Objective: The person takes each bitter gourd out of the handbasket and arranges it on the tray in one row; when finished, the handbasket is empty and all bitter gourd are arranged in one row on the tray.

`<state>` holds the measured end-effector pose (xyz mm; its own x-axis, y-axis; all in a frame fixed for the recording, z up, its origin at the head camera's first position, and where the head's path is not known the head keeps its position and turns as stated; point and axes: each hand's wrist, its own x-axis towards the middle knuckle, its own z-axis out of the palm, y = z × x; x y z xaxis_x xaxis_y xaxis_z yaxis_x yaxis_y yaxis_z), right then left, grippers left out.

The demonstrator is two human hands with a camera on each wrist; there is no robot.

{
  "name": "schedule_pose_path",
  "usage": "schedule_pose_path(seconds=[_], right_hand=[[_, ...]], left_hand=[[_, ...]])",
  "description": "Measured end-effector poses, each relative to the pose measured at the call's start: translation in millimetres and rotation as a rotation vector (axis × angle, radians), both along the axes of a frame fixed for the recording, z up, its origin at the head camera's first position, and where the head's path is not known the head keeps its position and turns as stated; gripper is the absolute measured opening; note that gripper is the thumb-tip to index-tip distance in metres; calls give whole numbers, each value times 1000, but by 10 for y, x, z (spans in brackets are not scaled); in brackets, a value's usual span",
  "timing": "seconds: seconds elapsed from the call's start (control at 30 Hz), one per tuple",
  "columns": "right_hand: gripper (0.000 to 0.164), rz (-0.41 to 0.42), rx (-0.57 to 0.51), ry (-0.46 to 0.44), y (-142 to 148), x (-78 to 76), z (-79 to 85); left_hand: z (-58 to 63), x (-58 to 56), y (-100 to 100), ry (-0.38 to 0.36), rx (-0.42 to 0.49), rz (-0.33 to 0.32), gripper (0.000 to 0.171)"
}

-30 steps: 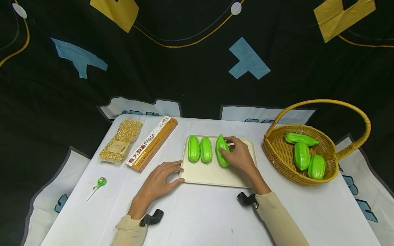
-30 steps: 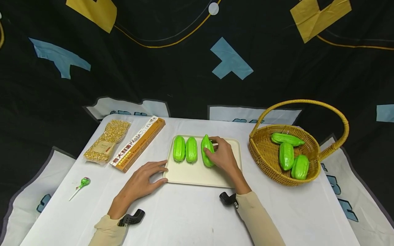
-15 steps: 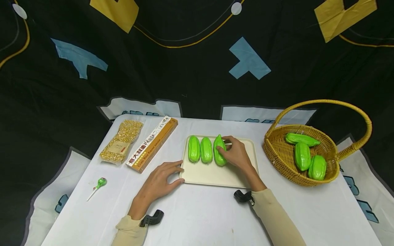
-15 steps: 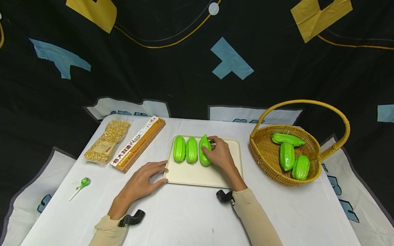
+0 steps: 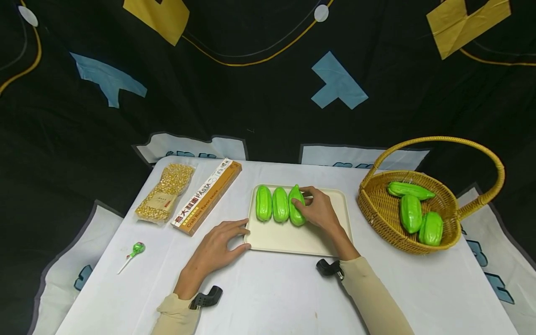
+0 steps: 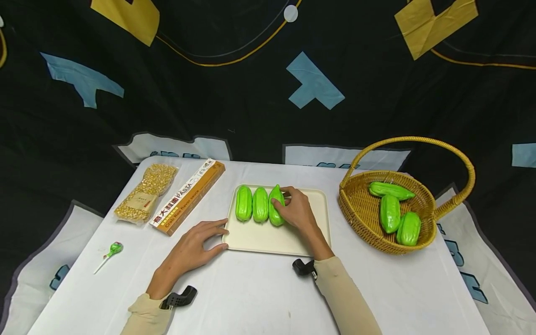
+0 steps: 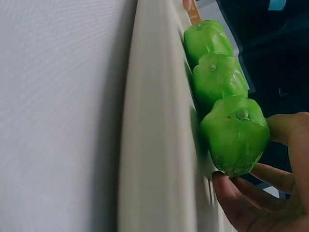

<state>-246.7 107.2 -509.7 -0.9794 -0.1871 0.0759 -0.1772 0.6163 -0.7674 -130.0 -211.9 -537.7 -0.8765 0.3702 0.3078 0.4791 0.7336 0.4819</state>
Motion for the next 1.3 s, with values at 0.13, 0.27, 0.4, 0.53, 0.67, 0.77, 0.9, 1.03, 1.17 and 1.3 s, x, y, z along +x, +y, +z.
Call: schedule_pose_path(seconds=[0.13,0.27,0.4,0.53,0.67,0.77,0.9,1.03,1.17,1.3], right_hand=[[54,0,0,5,12,1,-9],[56,-3,9,9,27,9,-5],[56,-10,27,14,48,17,-1],[56,-18,41,13,81,36,22],[56,-20,50,17,133,71,64],[57,-22,52,23,184,102,104],[57,-34,66,49,272,150,176],[55,-38,68,97,388,200,259],[54,-37,71,139,512,252,338],[52,-40,64,171,639,297,401]], left_hand=[[-2,0,0,-1,0,0,36],[-5,0,0,2,1,-2,37],[-5,-1,-1,10,2,-4,37],[-5,-2,0,15,3,-6,37],[-3,2,3,14,5,-5,37],[0,3,3,12,5,-4,37],[-1,1,4,14,4,-7,37],[-5,-4,6,19,1,-9,37],[-9,-5,5,19,-3,-5,37],[-15,-4,4,15,-4,-2,37]])
